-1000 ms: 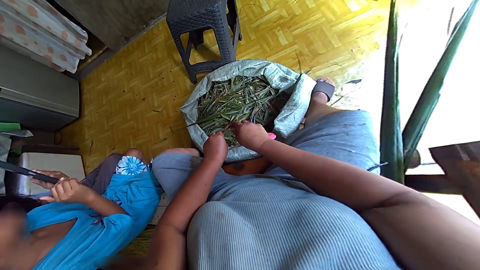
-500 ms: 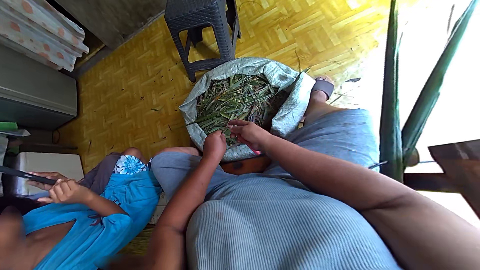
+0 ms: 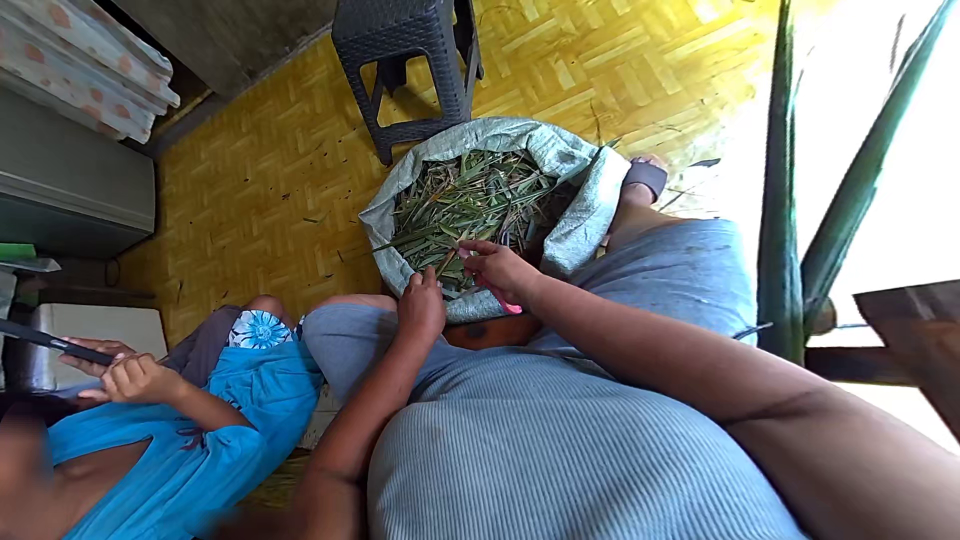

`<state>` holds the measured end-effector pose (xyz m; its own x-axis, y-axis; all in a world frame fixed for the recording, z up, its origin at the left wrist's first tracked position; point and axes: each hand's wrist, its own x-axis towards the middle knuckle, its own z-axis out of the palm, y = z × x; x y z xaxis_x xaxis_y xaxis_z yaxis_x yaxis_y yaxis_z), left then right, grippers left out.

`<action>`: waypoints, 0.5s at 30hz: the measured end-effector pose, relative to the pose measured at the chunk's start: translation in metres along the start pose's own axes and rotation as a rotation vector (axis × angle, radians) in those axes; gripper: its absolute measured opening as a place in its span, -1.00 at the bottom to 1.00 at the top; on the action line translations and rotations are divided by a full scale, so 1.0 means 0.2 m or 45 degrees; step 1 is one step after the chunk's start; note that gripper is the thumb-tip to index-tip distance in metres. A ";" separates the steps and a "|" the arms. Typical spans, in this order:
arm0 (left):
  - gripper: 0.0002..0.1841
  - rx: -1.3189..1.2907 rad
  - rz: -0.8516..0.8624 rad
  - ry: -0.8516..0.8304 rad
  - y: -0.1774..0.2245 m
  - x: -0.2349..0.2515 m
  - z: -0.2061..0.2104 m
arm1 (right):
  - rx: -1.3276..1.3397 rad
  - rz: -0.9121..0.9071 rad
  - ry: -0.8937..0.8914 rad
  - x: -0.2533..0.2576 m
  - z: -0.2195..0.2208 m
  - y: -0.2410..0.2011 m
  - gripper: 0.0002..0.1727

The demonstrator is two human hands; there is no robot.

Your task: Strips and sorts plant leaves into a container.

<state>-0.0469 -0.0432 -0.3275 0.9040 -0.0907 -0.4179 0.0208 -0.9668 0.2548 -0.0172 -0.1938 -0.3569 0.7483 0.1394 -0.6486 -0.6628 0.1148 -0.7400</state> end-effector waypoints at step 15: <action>-0.49 0.089 0.034 -0.022 -0.03 -0.03 0.02 | 0.205 0.068 0.029 0.03 -0.01 0.01 -0.52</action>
<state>-0.0546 -0.0371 -0.3301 0.8963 -0.1201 -0.4268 -0.0335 -0.9782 0.2051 -0.0146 -0.1938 -0.3623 0.7110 0.1276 -0.6915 -0.6964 0.2644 -0.6672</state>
